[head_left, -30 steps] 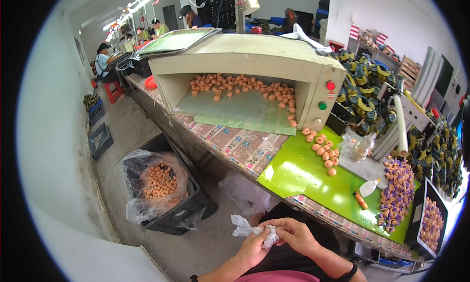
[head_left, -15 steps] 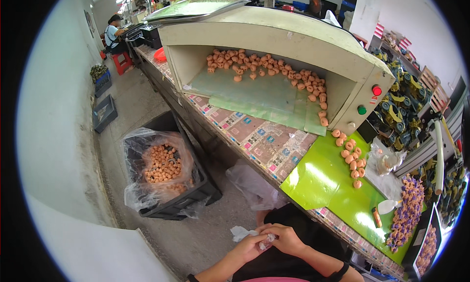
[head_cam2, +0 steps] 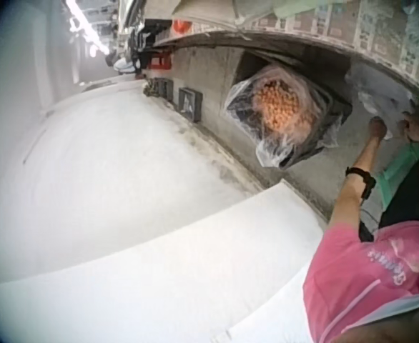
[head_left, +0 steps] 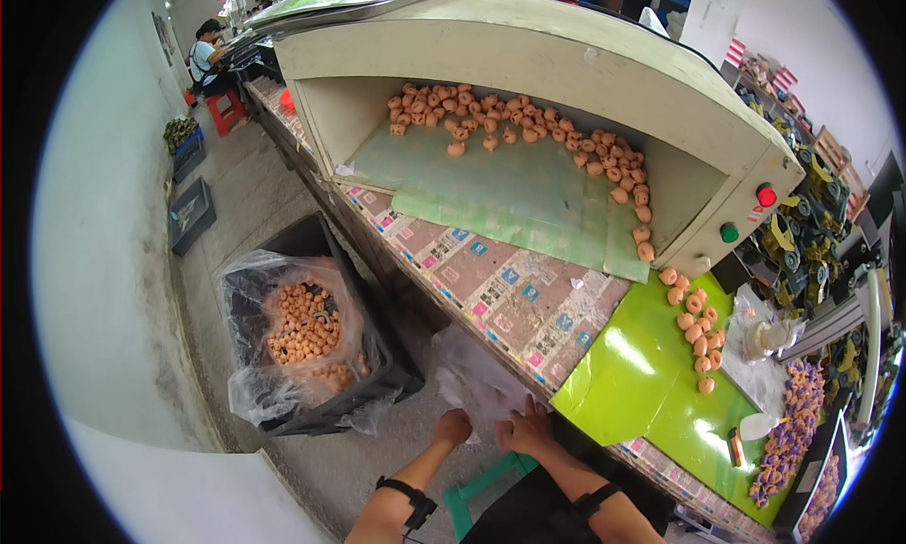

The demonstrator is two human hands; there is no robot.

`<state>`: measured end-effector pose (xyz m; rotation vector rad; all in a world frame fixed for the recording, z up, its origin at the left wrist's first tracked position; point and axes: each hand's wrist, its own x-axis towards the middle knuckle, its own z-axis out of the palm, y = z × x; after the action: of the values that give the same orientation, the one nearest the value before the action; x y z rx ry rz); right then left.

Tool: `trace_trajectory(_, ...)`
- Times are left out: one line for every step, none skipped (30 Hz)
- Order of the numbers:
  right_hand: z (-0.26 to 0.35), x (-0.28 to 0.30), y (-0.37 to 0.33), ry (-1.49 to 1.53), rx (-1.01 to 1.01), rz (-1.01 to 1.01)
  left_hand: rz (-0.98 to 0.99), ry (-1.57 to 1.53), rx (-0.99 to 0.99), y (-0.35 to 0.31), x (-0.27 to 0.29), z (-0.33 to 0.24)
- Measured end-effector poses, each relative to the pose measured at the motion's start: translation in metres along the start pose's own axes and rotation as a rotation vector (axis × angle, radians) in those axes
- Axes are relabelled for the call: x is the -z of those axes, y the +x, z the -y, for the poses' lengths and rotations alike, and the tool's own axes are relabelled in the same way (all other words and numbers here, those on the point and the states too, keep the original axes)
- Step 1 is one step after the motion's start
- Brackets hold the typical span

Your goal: Glue small components onto doll-like toy heads and organize them.

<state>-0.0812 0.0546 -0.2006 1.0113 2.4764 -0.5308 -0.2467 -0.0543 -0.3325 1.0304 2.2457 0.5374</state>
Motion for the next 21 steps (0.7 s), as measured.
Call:
trace_trajectory(-0.008,-0.009,0.009,-0.002,-0.008,-0.002,0.086,0.083,-0.090,0.016,-0.007,-0.008)
trace_trajectory(-0.017,-0.019,0.015,0.106,-0.082,-0.034,0.171,0.164,-0.182,0.032,-0.014,-0.016)
trace_trajectory(-0.019,-0.029,0.018,0.212,-0.140,-0.061,0.167,0.160,-0.175,0.049,-0.022,-0.013)
trace_trajectory(-0.008,-0.032,0.017,0.233,-0.105,-0.190,0.263,0.150,-0.168,0.065,-0.027,-0.003)
trace_trajectory(-0.007,-0.037,0.018,0.226,-0.099,-0.187,0.368,0.133,-0.179,0.078,-0.032,-0.001)
trace_trajectory(-0.011,-0.042,0.020,0.302,-0.059,-0.264,0.367,0.123,-0.185,0.090,-0.034,-0.006)
trace_trajectory(-0.012,-0.040,0.022,0.378,-0.017,-0.342,0.428,0.224,-0.385,0.103,-0.031,-0.009)
trace_trajectory(-0.007,-0.041,0.019,0.551,-0.008,-0.405,0.480,0.326,-0.581,0.112,-0.027,-0.010)
trace_trajectory(-0.009,-0.037,0.013,0.537,-0.025,-0.410,0.483,0.314,-0.600,0.119,-0.028,-0.028)
trace_trajectory(-0.012,-0.031,0.007,0.611,0.015,-0.256,0.476,0.312,-0.610,0.131,-0.021,-0.053)
trace_trajectory(-0.014,-0.028,0.005,0.684,0.054,-0.105,0.468,0.313,-0.622,0.148,-0.008,-0.088)
trace_trajectory(-0.015,-0.033,0.005,0.710,0.031,-0.146,0.459,0.317,-0.643,0.151,-0.003,-0.107)
trace_trajectory(-0.013,-0.043,0.003,0.736,0.014,-0.191,0.446,0.326,-0.664,0.148,-0.003,-0.127)
trace_trajectory(-0.037,-0.084,0.025,0.719,0.074,-0.097,0.445,0.353,-0.702,0.146,0.000,-0.145)
trace_trajectory(-0.034,-0.084,0.024,0.733,0.013,-0.045,0.434,0.368,-0.732,0.142,0.003,-0.148)
trace_trajectory(-0.047,-0.080,0.021,0.734,-0.021,-0.073,0.434,0.376,-0.762,0.134,0.001,-0.141)
trace_trajectory(-0.058,-0.075,0.019,0.726,-0.035,-0.097,0.426,0.392,-0.800,0.109,-0.011,-0.112)
trace_trajectory(-0.062,-0.072,0.017,0.719,-0.027,-0.111,0.407,0.414,-0.816,0.100,-0.009,-0.106)
trace_trajectory(-0.069,-0.068,0.014,0.712,-0.029,-0.132,0.392,0.435,-0.843,0.095,-0.008,-0.107)
trace_trajectory(-0.074,-0.063,0.011,0.706,-0.026,-0.149,0.374,0.457,-0.865,0.091,-0.005,-0.108)
trace_trajectory(-0.078,-0.058,0.010,0.700,-0.017,-0.165,0.353,0.481,-0.881,0.087,-0.001,-0.109)
